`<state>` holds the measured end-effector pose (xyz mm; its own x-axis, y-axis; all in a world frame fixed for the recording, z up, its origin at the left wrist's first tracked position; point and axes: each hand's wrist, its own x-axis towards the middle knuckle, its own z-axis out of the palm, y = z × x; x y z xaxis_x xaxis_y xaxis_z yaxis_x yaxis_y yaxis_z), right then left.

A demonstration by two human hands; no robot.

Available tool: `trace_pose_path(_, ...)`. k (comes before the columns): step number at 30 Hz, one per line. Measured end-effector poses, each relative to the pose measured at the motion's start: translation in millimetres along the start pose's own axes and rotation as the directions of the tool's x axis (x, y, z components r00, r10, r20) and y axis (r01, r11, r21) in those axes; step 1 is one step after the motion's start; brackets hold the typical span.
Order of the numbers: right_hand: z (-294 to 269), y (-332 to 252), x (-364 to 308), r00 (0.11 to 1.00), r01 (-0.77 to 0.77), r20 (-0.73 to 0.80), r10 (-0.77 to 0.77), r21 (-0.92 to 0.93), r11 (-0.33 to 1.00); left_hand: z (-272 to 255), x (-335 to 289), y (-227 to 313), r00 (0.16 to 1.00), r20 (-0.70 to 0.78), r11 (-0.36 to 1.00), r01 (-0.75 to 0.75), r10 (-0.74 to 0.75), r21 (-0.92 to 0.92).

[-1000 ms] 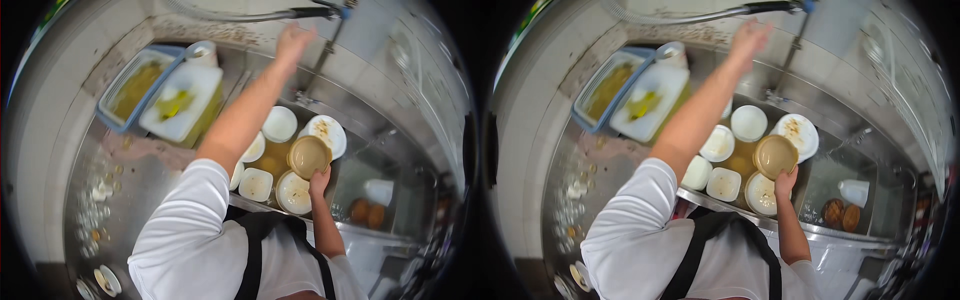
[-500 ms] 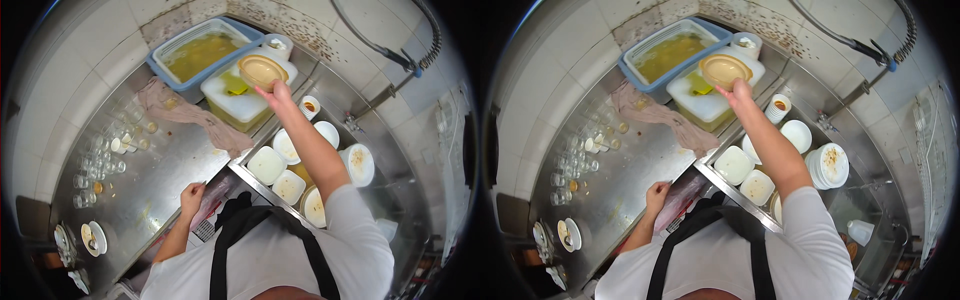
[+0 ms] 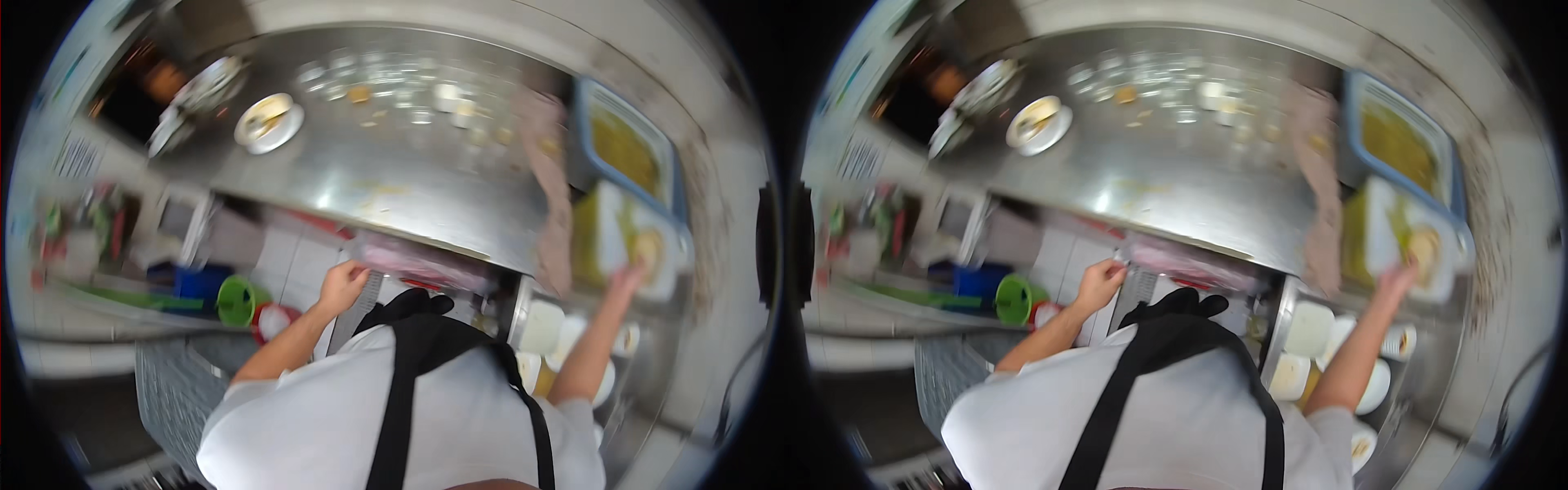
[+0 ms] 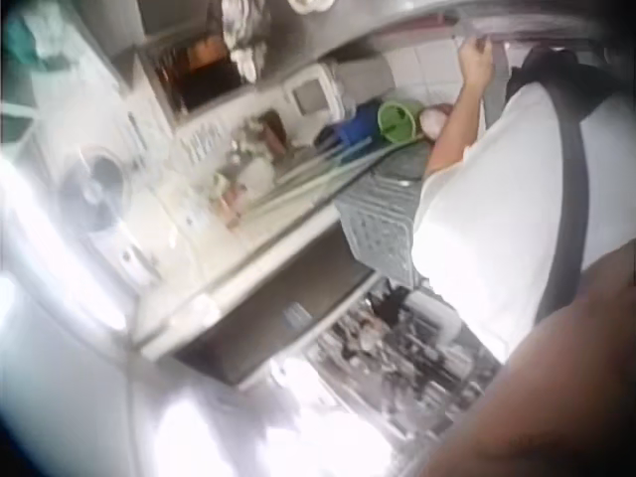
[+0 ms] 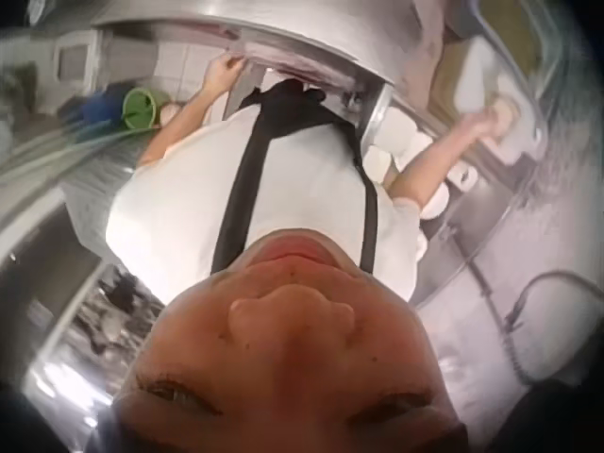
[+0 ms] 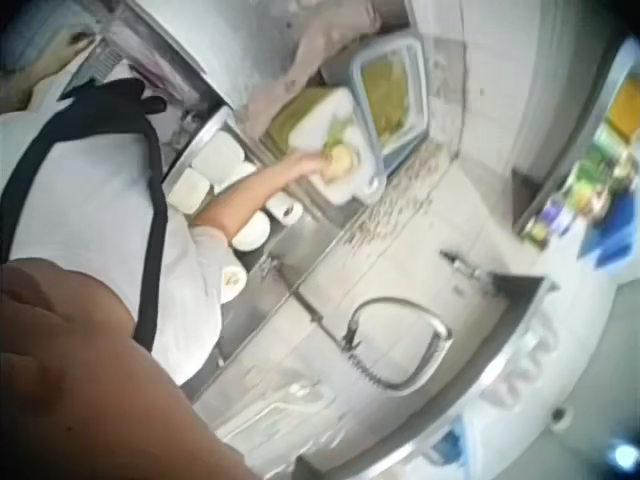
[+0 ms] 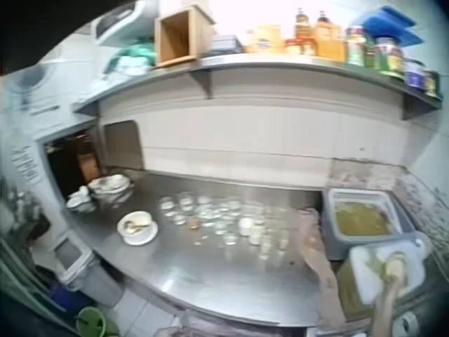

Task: Washing and rinsing various dishes, cups, and bowls in a commercial kitchen sink.

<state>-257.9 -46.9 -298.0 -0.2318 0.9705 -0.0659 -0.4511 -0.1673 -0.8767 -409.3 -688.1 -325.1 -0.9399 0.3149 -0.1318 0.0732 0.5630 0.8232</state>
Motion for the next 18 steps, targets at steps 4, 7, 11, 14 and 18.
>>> trace_pose_path(4, 21.9, 35.8, -9.2, 0.994, 0.094, 0.069, -0.080, -0.221, 0.971, -37.0, -7.5, -47.8, 0.986, -0.128, 0.986, 0.124, -0.109, 0.112)
trace_pose_path(7, 53.3, 44.5, -65.0, 0.812, 0.573, 0.493, -0.313, -0.777, 0.262, -66.6, 20.4, -79.2, 0.950, -0.224, 0.973, 0.229, -0.216, 0.032)
trace_pose_path(11, 90.5, 53.7, -139.8, 0.813, 0.496, 0.553, -0.182, -0.822, -0.281, -120.9, 77.7, -123.8, 0.869, -0.335, 0.924, 0.291, -0.365, -0.250)
trace_pose_path(14, 76.4, 74.2, -166.1, 0.577, 0.447, 0.700, -0.420, -0.701, -0.556, -181.9, 140.4, -144.8, 0.814, -0.384, 0.884, 0.307, -0.436, -0.353)
trace_pose_path(18, 78.5, 115.9, -215.1, 0.644, 0.638, 0.623, -0.444, -0.758, -0.137, -278.2, 236.7, -190.6, 0.644, -0.597, 0.870, 0.254, -0.478, -0.423)
